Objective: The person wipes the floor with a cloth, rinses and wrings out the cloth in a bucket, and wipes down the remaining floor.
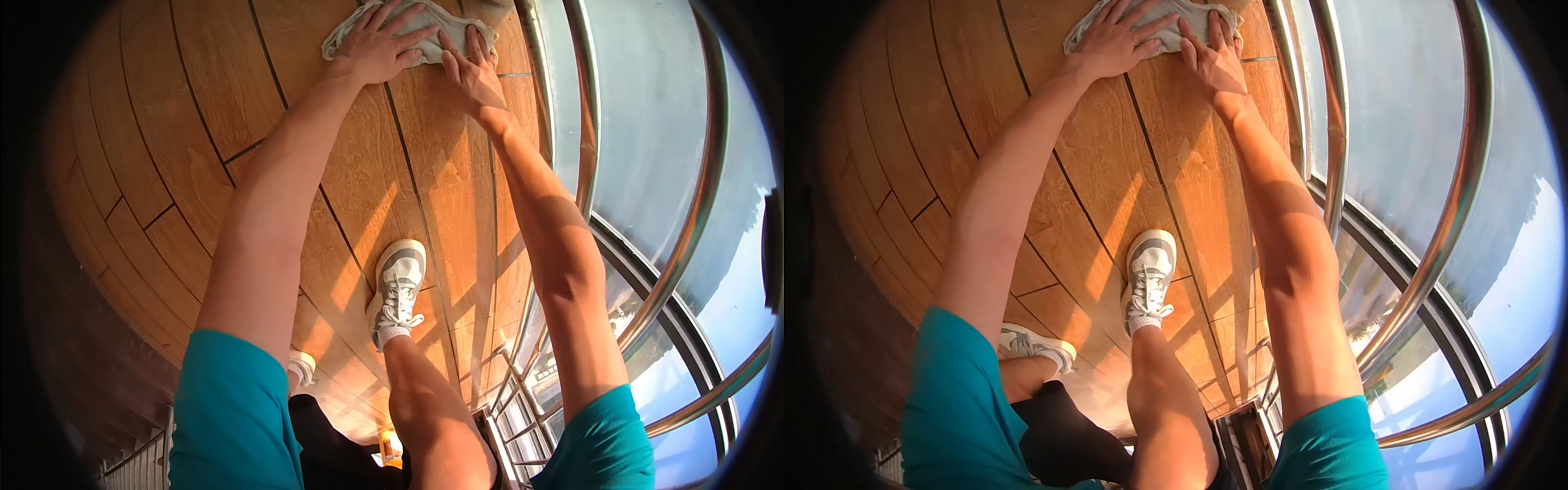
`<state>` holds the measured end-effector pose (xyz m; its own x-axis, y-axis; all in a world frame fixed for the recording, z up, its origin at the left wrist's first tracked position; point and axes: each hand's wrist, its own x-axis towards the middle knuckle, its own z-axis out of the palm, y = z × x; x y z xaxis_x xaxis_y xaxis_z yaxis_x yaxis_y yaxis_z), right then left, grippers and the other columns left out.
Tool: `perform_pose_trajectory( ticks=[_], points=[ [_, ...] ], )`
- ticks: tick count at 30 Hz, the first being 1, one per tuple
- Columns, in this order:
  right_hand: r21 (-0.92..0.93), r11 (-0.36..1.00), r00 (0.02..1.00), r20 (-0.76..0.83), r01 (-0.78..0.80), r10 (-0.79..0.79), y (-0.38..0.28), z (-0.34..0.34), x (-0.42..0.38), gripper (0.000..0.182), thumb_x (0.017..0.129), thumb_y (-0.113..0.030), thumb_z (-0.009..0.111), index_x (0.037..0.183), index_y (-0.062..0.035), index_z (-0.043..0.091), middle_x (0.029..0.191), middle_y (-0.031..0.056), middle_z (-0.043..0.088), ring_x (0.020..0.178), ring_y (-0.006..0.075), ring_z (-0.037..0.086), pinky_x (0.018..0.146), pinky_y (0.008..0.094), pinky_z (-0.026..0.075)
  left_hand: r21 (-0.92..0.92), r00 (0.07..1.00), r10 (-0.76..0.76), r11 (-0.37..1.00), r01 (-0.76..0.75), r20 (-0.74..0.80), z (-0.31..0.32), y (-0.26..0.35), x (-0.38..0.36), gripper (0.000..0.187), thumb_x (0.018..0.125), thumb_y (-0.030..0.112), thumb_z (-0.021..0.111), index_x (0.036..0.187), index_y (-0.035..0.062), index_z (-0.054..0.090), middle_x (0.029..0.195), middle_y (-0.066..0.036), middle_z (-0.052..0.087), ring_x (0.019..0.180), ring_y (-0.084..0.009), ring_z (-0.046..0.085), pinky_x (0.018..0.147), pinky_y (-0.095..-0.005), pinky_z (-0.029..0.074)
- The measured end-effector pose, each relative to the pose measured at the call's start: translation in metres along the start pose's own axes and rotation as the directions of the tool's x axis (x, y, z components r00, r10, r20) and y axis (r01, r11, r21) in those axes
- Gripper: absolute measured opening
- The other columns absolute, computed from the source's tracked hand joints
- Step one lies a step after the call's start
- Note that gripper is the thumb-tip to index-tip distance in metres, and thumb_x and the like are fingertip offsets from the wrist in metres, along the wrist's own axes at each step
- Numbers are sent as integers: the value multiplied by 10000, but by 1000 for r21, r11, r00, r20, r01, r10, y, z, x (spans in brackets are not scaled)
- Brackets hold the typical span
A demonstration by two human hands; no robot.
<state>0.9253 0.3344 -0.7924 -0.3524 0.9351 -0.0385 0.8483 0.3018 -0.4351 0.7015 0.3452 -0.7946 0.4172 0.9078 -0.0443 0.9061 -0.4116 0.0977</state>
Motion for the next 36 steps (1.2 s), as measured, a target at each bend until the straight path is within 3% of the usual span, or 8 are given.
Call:
perform_pose_trajectory(
  ticks=[2, 3, 10, 18, 24, 27, 30, 36],
  points=[
    [-6, 998, 997, -43, -63, 63, -14, 1, -5, 479, 1080, -451, 410, 1533, -323, 495, 1654, 246, 268, 1537, 410, 235, 1243, 555, 190, -187, 985, 121, 972, -143, -125, -6, -3, -4, 603, 1016, 440, 537, 1564, 209, 440, 1678, -134, 282, 1556, -400, 176, 1254, -543, 164],
    [46, 999, 996, -81, -27, 31, -14, 9, -19, 481, 1078, -456, 413, 1526, -308, 508, 1654, 246, 268, 1535, 410, 237, 1240, 566, 187, 14, 996, -8, 1000, 9, -84, 8, 8, -12, 539, 1070, 499, 422, 1594, 471, 299, 1716, 73, 176, 1586, -246, 103, 1289, -462, 122],
    [36, 999, 995, 92, -28, 25, -97, 29, -169, 445, 1064, -310, 463, 1499, -269, 544, 1656, 244, 266, 1539, 426, 229, 1219, 626, 197, -286, 999, -12, 958, 0, -40, -2, 57, -200, 598, 1019, 403, 574, 1583, 396, 376, 1680, 4, 274, 1552, -318, 198, 1246, -517, 225],
    [107, 981, 897, 397, 163, -193, -211, 57, -234, 477, 1064, -323, 487, 1531, -231, 514, 1684, 234, 179, 1557, 419, 178, 1227, 628, 161, -330, 959, -254, 901, 282, 128, -2, 57, -393, 669, 977, 403, 637, 1590, 377, 371, 1675, -4, 285, 1544, -325, 226, 1235, -511, 246],
    [29, 961, 914, 300, 276, -272, -270, 91, -132, 469, 1068, -331, 475, 1525, -238, 526, 1684, 238, 181, 1556, 435, 173, 1201, 664, 179, -317, 967, -249, 915, 251, 47, -20, -62, -372, 641, 1017, 436, 573, 1607, 389, 327, 1699, 30, 239, 1558, -305, 206, 1254, -488, 245],
    [-14, 938, 929, 140, 347, -342, -306, 130, -23, 454, 1086, -376, 418, 1514, -282, 535, 1664, 237, 235, 1554, 418, 188, 1192, 673, 206, -135, 943, -329, 938, 320, -49, -13, -163, -329, 571, 1063, 497, 459, 1607, 400, 314, 1710, 43, 199, 1572, -301, 162, 1267, -478, 228],
    [-87, 934, 924, 203, 347, -324, -342, 160, 84, 491, 1092, -455, 338, 1550, -332, 465, 1679, 211, 213, 1560, 386, 177, 1194, 688, 201, 32, 881, -462, 884, 467, -98, -5, -240, -290, 542, 1084, 525, 386, 1608, 419, 299, 1717, 53, 173, 1578, -293, 136, 1271, -471, 214],
    [-131, 896, 897, 193, 424, -396, -348, 171, 56, 499, 1092, -459, 331, 1552, -311, 456, 1673, 210, 225, 1557, 386, 180, 1185, 702, 213, -59, 819, -567, 824, 564, -90, 0, -209, -320, 524, 1085, 529, 367, 1598, 443, 304, 1714, 59, 167, 1583, -273, 99, 1285, -473, 152]
  ],
)
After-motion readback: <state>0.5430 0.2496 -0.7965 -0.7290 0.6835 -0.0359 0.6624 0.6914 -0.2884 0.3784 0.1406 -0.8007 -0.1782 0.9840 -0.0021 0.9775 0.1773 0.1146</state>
